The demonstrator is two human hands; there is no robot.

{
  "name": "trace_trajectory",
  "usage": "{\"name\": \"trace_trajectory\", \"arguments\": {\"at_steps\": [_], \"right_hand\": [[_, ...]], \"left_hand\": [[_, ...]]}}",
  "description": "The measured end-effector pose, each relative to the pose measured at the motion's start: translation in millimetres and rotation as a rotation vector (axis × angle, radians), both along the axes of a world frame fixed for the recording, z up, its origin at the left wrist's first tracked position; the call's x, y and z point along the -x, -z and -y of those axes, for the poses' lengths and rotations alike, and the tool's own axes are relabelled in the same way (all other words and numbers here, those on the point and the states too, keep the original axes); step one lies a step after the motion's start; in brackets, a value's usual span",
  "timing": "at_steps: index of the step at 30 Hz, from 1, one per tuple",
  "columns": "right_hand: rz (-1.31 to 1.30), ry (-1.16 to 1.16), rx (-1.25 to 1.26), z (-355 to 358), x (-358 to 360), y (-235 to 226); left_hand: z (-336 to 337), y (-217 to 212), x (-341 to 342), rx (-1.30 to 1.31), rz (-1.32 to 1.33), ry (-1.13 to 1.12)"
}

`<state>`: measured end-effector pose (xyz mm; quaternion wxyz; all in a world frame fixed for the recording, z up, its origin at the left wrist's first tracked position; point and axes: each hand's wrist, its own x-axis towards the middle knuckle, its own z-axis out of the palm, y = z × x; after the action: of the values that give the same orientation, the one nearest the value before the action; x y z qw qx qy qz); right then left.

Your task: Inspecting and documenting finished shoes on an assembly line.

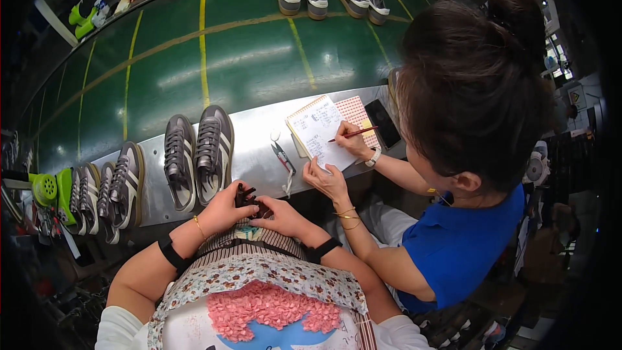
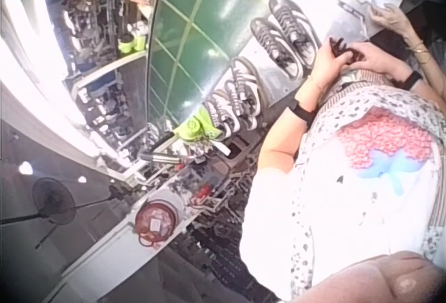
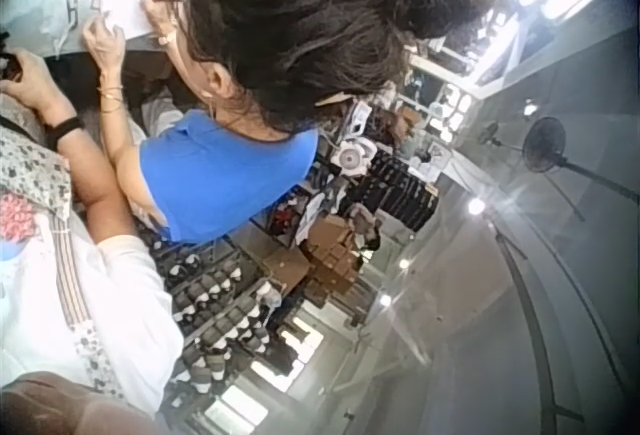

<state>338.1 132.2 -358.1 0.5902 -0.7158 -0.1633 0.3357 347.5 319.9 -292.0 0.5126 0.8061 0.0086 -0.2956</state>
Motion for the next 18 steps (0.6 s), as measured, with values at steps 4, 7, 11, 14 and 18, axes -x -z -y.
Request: {"name": "trace_trajectory", "arguments": {"at_steps": [4,7,11,14,18], "right_hand": [[-0.018,0.011,-0.019,-1.2,-0.3,-1.5],[-0.028,0.018,-0.028,-0.7,-1.8,-3.5],[0.020,-0.009,0.003,-2.3,-3.2,-5.1],[0.008,-0.013,0.000,-3.2,-3.6,-5.9],[-0.006,-0.002,-0.020,-6.0,-3.5,-5.3]], "left_hand": [[-1.4,-0.9,-0.4,-0.021,0.011,0.004],[-0.4,-0.2,-1.8,-0.021,-0.007,0.002],[-2.3,0.3,-1.7,-0.006,-0.005,-0.002],[-3.4,1.3,-2.1,-0.019,-0.023,0.005],[-6.6,2.9,-1.7,0.003,-0.002,-0.003]]}}
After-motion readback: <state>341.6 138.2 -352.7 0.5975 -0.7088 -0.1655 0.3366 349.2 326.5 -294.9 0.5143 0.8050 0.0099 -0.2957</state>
